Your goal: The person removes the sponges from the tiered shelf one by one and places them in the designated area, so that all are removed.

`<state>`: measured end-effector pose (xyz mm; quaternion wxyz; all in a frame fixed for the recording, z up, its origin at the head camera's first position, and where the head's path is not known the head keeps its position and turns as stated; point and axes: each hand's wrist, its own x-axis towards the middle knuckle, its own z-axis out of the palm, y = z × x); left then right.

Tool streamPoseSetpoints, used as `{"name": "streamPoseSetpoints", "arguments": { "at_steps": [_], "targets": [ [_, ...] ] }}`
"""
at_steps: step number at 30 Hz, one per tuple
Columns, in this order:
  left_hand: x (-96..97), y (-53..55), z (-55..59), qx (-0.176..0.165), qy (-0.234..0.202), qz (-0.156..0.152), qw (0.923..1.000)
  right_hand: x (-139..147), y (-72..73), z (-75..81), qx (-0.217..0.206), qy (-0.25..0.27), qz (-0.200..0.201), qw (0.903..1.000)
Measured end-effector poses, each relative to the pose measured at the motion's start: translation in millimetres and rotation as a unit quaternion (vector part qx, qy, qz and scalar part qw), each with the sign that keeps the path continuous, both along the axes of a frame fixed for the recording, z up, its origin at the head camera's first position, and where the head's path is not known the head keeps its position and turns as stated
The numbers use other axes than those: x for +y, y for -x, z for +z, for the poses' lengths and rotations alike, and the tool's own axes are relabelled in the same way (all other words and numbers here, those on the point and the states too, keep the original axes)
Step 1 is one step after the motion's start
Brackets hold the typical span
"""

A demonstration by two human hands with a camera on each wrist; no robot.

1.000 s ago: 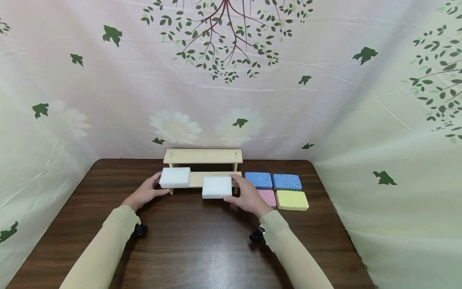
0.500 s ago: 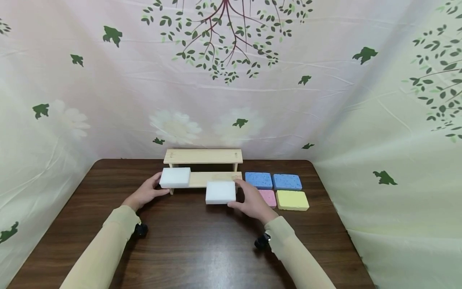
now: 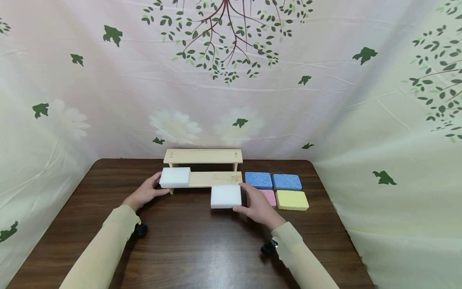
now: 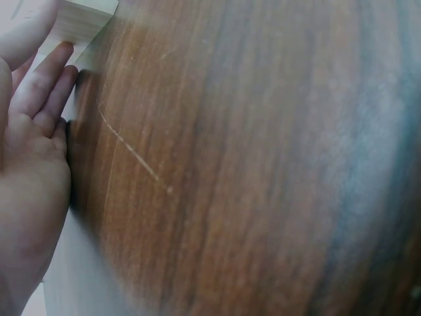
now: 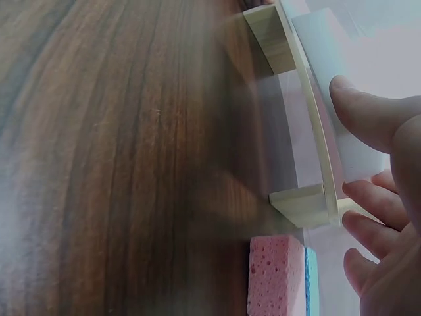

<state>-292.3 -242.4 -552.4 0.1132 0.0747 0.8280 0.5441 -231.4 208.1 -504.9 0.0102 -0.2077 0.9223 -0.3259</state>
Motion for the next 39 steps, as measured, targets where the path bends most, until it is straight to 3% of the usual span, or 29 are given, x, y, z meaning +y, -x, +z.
{"name": "streamPoseSetpoints", "arguments": {
  "at_steps": [28, 35, 39],
  "targets": [
    [-1.5, -0.6, -1.0, 0.004, -0.001, -0.003, 1.0, 28, -26.0, -7.5, -0.014, 0.022, 0.005, 0.9996],
    [-1.9, 0.2, -2.8, 0.001, -0.004, -0.001, 1.0, 35, -34.6, -10.5, -0.03, 0.015, -0.011, 0.9994],
    [-2.4, 1.0, -3.3, 0.004, -0.005, -0.005, 1.0, 40, -38.3, -12.9, -0.018, 0.009, -0.019, 0.9996]
  ]
}}
